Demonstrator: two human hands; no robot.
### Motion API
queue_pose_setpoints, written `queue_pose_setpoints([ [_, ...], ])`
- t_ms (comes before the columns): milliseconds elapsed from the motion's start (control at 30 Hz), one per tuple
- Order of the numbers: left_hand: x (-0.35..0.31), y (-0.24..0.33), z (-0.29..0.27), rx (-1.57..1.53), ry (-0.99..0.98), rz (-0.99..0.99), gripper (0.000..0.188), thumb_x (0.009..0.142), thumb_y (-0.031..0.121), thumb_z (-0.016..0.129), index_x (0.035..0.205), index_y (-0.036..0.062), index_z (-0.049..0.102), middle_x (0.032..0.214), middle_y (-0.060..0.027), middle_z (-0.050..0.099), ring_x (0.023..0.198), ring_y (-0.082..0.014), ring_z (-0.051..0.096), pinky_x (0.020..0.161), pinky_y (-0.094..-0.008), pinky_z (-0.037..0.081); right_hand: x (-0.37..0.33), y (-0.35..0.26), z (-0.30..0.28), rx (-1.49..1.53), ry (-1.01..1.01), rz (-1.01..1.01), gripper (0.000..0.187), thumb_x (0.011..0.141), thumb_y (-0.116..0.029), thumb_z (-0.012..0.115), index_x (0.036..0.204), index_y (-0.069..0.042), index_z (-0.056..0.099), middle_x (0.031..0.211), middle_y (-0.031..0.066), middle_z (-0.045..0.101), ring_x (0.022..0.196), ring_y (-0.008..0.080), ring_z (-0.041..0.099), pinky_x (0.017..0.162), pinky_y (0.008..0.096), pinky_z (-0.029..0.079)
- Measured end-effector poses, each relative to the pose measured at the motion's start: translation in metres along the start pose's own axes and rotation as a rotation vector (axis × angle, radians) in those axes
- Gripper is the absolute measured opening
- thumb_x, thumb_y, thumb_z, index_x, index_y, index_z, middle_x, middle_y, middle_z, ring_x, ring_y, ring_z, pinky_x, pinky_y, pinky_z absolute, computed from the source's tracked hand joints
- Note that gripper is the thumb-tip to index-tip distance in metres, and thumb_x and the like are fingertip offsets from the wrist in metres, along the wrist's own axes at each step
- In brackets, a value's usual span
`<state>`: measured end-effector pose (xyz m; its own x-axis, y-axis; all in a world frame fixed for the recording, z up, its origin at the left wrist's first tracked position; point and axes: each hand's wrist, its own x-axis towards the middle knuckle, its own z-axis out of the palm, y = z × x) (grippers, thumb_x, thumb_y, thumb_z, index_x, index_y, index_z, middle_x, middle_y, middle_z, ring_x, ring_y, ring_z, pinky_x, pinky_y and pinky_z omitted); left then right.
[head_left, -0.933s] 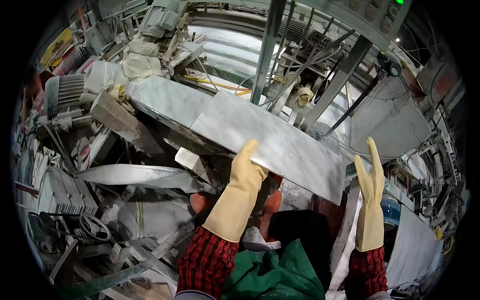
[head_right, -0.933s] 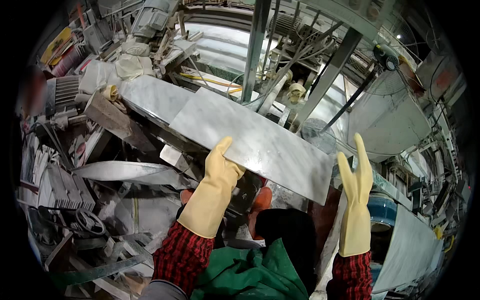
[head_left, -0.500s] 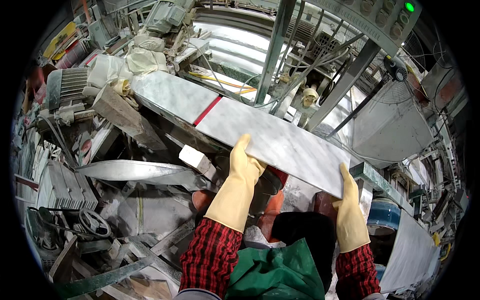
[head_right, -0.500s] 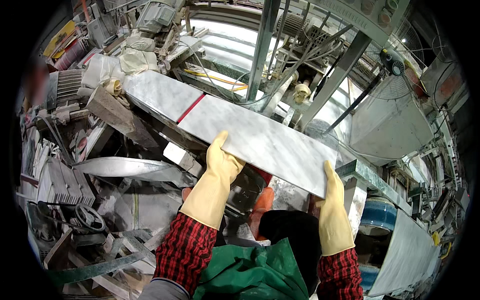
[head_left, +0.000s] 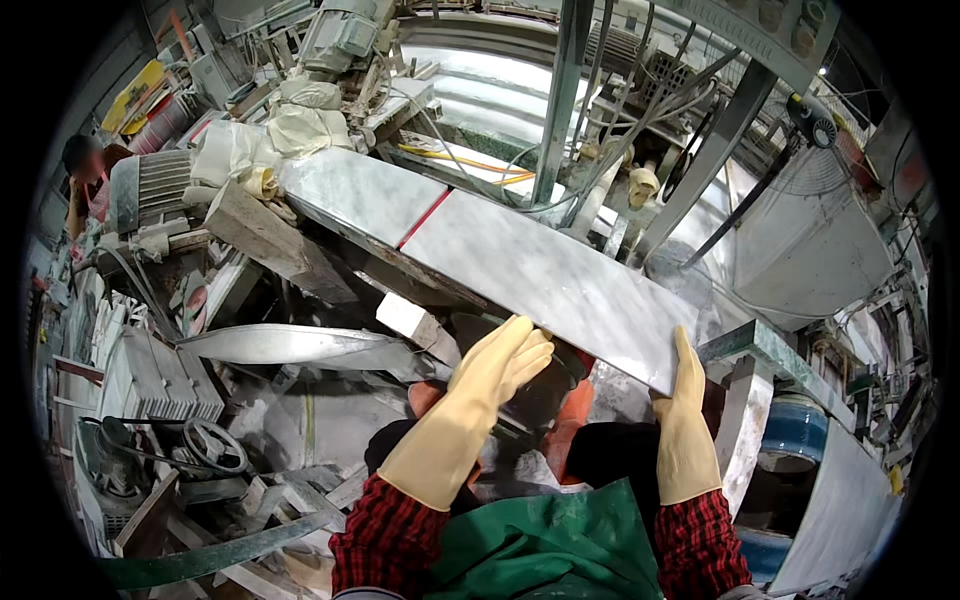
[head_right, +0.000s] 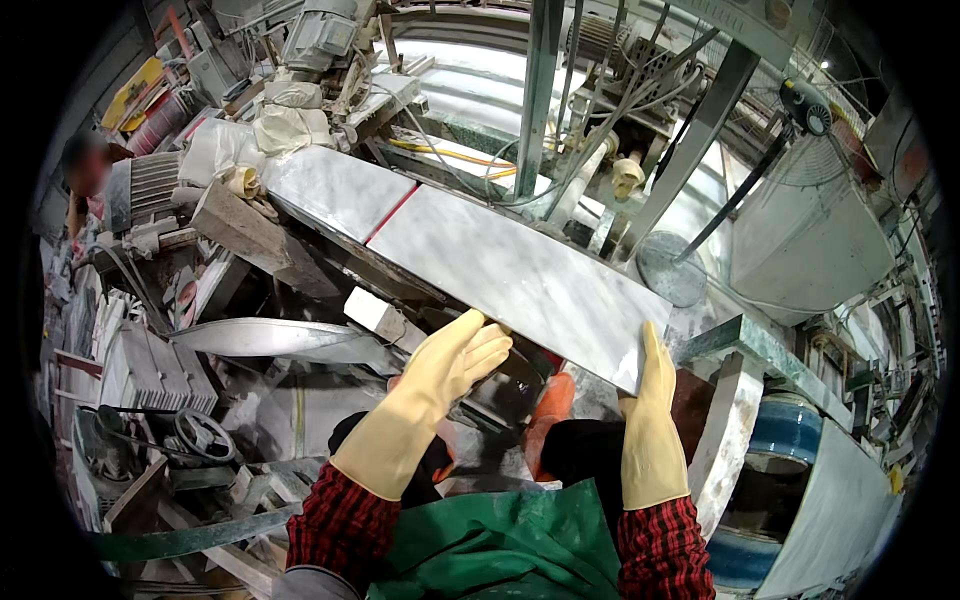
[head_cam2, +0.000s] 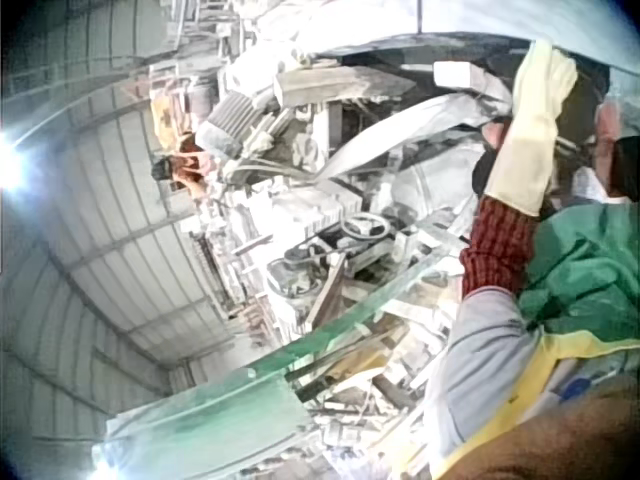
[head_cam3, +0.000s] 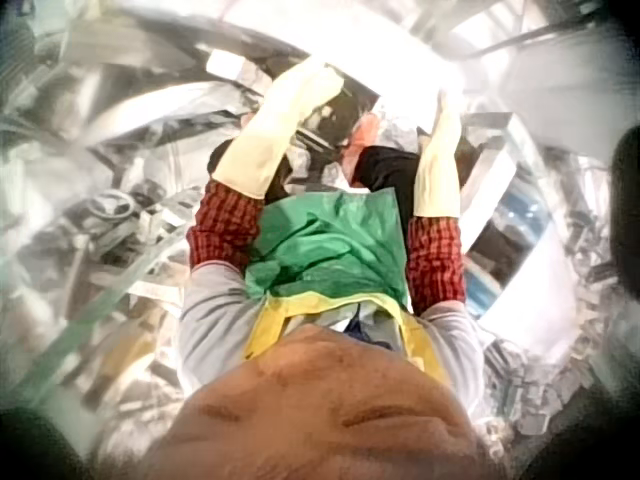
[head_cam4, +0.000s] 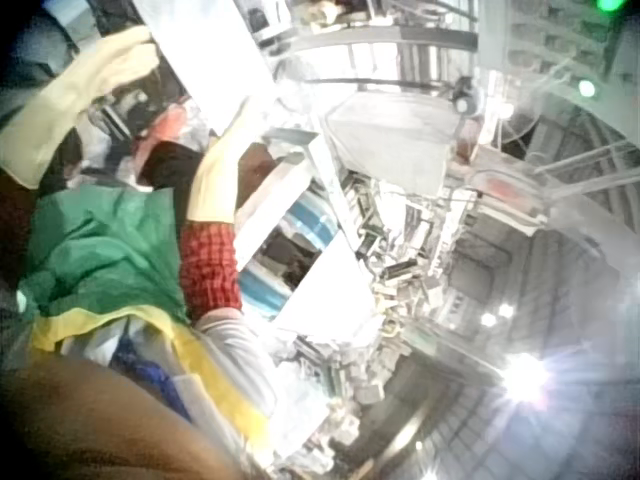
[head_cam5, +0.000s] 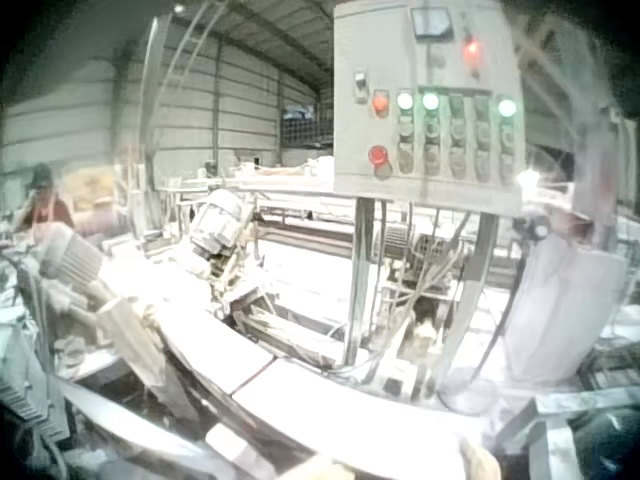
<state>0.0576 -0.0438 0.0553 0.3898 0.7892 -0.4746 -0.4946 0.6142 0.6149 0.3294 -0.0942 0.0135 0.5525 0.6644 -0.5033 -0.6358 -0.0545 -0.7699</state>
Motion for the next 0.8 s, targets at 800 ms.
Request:
queue_pose_setpoints([
  [800,0.037,0.034,-0.042,1.694,0.296,0.958,0.054,0.093,0.03,0.063,0.139,0.0058,0.05,0.143,-0.0212,0.05,0.131,-0.0401,0.041,0.111,-0.0472,0.03,0.023,0.036,0.01,0.059,-0.14,-0.006,0.051,0.091,-0.03,0.073,0.132,-0.004,0.058,0.121,0.0094,0.066,0.104,0.0229,0.067,0.085,0.0371,0.057],
])
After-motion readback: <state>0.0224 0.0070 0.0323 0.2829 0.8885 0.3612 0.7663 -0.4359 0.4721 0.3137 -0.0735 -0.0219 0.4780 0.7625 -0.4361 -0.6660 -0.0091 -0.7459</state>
